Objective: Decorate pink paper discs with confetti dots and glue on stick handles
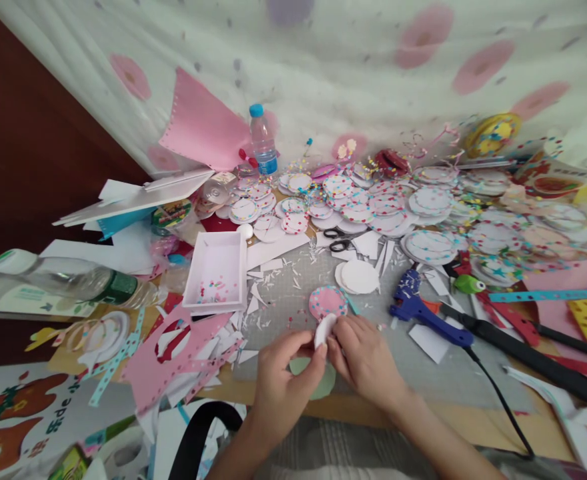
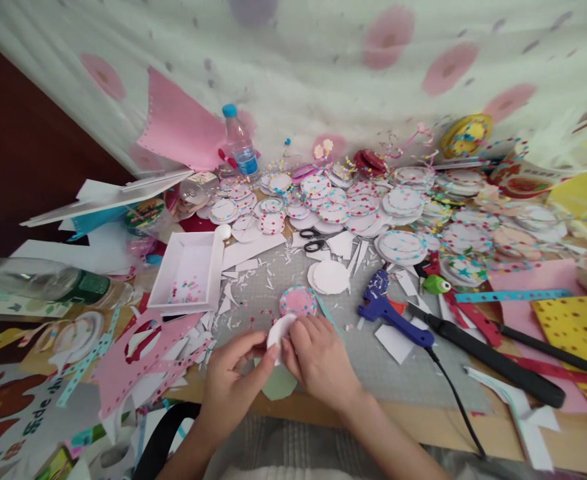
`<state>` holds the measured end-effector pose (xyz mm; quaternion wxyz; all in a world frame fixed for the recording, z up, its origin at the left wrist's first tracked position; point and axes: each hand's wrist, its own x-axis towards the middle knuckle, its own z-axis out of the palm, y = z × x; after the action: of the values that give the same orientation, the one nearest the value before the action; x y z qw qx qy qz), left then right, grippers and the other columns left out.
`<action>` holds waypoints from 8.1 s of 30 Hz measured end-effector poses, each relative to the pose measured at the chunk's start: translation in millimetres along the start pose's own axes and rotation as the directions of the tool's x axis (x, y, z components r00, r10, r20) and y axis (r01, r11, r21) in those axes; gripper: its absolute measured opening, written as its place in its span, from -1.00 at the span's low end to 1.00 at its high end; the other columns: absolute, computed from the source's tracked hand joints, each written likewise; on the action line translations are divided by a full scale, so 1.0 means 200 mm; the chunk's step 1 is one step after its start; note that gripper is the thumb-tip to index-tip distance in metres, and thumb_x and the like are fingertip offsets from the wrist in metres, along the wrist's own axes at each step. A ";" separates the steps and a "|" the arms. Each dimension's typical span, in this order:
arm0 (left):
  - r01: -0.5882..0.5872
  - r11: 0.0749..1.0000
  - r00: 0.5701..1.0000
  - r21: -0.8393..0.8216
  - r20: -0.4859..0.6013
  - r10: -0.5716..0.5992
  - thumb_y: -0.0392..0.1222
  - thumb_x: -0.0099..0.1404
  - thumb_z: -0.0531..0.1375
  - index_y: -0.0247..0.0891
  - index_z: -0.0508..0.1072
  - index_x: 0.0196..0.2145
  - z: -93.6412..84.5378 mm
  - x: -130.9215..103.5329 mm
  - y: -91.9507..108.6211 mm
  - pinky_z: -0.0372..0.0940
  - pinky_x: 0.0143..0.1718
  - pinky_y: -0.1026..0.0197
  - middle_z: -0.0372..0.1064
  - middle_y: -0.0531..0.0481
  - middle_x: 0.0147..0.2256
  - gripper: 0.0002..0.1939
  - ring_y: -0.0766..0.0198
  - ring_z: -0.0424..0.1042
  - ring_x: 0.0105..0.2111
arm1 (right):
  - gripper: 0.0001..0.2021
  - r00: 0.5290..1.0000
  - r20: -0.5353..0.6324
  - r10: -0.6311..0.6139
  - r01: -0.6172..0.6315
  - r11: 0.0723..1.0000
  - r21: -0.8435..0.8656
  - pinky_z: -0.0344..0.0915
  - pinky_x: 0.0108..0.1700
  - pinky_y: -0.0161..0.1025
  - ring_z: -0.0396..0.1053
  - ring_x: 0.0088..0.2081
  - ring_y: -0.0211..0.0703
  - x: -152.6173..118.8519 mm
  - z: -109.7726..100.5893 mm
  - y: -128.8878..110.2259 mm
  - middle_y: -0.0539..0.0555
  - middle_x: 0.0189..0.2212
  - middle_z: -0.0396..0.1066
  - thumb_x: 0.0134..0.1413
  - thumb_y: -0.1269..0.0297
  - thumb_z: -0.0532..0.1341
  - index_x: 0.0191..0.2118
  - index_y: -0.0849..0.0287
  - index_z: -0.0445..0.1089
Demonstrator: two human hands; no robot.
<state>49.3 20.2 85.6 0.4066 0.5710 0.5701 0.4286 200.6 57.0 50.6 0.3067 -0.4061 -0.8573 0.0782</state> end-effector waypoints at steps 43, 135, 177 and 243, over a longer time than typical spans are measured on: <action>0.209 0.846 0.968 -0.491 -0.019 -0.251 -0.30 0.10 0.31 -0.13 0.39 -0.02 0.02 0.06 -0.11 0.30 0.09 0.16 0.34 -0.09 0.10 -0.53 0.07 0.34 0.10 | -0.71 0.995 -0.049 0.084 -0.069 0.967 0.246 0.38 -0.24 -0.22 0.40 -0.21 -0.09 -0.12 0.05 0.02 0.17 -0.22 0.38 0.20 0.45 0.11 0.03 0.11 0.30; 0.077 0.939 0.987 0.335 0.104 -0.119 -0.13 0.32 0.07 -0.24 0.39 -0.39 0.14 0.17 0.05 0.32 -0.46 0.33 0.45 -0.01 -0.45 -0.81 0.33 0.44 -0.49 | -0.83 0.921 -0.029 0.388 -0.251 0.650 0.717 0.38 -0.23 -0.25 0.43 -0.26 -0.16 -0.01 -0.04 0.15 0.11 -0.31 0.48 0.20 0.36 0.13 -0.18 0.13 0.47; -0.277 0.838 0.961 0.471 0.159 0.228 -0.26 0.36 -0.01 -0.22 0.20 -0.45 0.15 0.19 -0.10 0.08 -0.48 0.29 0.19 0.09 -0.55 -0.80 0.35 0.22 -0.54 | -0.71 0.977 -0.121 0.178 -0.076 0.810 0.581 0.37 -0.11 -0.20 0.43 -0.16 -0.12 -0.03 -0.01 0.16 0.14 -0.21 0.49 0.19 0.43 0.14 0.03 0.13 0.36; -0.150 0.953 0.989 0.265 0.041 0.145 -0.30 0.37 -0.05 -0.25 0.38 -0.33 -0.01 0.07 -0.10 0.29 -0.31 0.29 0.40 0.01 -0.42 -0.77 0.34 0.41 -0.41 | -0.64 0.784 0.167 0.598 -0.411 0.298 0.862 0.22 -0.52 -0.35 0.27 -0.59 -0.27 -0.02 -0.02 0.20 -0.04 -0.66 0.32 0.21 0.07 0.12 -0.51 0.19 0.36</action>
<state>40.4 35.4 67.8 0.2987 0.6659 0.5741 0.3711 230.5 79.2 36.7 0.5045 -0.4486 -0.4899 0.5515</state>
